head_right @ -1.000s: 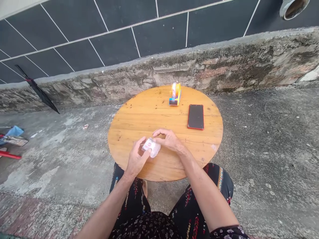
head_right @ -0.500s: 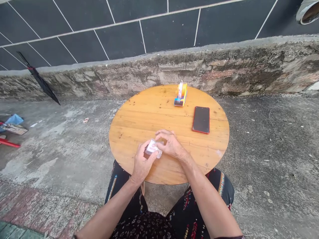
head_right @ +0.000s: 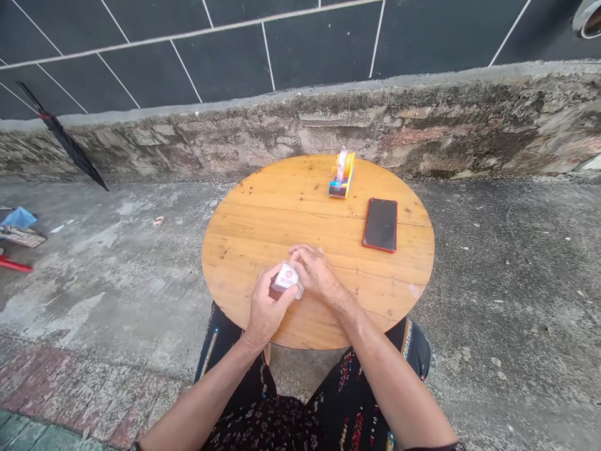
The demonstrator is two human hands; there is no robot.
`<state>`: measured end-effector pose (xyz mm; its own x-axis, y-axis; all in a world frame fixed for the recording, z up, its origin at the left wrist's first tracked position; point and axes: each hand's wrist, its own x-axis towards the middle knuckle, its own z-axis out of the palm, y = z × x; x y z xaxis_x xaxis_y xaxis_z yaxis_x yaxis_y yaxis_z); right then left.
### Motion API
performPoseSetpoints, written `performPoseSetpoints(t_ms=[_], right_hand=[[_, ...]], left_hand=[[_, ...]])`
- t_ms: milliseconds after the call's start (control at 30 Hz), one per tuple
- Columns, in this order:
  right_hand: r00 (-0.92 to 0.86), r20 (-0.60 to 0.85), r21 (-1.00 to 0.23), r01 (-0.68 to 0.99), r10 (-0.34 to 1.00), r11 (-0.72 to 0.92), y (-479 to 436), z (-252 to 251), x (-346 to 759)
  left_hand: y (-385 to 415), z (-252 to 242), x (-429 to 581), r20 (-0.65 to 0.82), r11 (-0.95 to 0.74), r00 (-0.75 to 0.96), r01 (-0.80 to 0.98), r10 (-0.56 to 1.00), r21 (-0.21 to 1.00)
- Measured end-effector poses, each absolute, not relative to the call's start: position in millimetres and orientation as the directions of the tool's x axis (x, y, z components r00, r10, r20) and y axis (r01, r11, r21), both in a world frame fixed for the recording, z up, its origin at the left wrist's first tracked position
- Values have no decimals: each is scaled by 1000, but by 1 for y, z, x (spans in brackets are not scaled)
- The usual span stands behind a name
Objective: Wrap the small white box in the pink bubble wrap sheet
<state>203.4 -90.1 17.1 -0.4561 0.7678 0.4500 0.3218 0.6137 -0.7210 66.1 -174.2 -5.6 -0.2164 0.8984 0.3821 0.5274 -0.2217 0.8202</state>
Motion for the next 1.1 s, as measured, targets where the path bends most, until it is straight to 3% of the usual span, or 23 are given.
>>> performPoseSetpoints(t_ms=[233, 767, 900, 1100], right_hand=[[-408, 348, -842, 261, 844, 473, -89, 20, 203], [-282, 317, -910, 179, 906, 374, -79, 11, 212], [-295, 302, -938, 77, 907, 337, -78, 15, 213], [-306, 286, -958, -70, 908, 279, -77, 20, 218]], left_hand=[[-175, -2, 67, 402, -230, -200, 566, 894, 792], [-189, -1, 59, 440, -270, -58, 716, 896, 644], [-197, 6, 54, 407, -273, -1, 740, 913, 614], [-189, -3, 50, 487, -288, -42, 760, 873, 583]])
